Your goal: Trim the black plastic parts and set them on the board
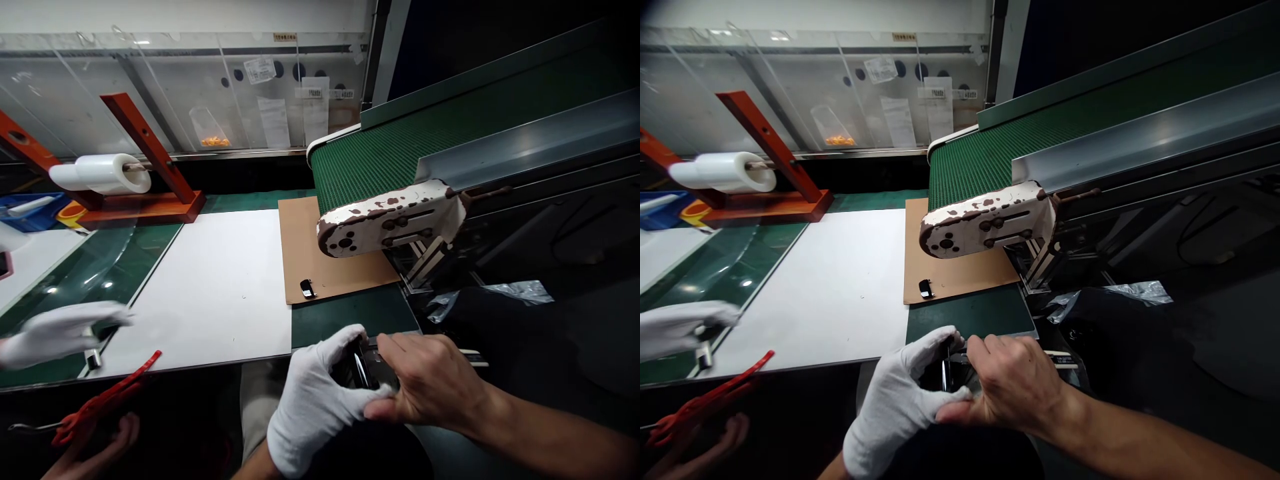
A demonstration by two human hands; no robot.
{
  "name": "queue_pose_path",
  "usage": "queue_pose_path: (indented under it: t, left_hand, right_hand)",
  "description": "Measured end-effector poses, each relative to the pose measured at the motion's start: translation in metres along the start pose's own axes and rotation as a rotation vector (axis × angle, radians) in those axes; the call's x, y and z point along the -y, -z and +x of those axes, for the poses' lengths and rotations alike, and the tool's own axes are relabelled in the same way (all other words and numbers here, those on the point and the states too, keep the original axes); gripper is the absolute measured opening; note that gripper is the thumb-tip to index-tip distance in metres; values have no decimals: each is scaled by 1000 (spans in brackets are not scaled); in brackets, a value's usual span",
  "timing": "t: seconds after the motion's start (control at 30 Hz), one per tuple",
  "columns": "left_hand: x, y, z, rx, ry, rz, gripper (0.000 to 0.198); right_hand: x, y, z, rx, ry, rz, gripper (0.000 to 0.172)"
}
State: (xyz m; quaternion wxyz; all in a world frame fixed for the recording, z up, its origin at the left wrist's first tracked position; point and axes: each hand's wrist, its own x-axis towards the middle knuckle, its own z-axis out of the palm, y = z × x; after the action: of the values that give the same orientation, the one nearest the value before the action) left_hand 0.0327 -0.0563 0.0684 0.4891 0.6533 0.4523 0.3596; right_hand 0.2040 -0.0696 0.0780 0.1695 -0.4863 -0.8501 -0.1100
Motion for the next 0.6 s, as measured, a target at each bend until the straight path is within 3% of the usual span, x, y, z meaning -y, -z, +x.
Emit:
queue_pose_path:
  t: [0.4,0.5,0.6]
  left_hand:
    - [6,0,2,-18,70,-74,58]
    - [4,1,3,-43,16,-103,63]
    - [3,3,3,-54,-49,-102,66]
  right_hand:
    - [-3,-2,-2,-4,49,88,71]
    - [-1,-1,0,-72,-12,221,65]
    - [8,-3,-3,-162,-168,465,56]
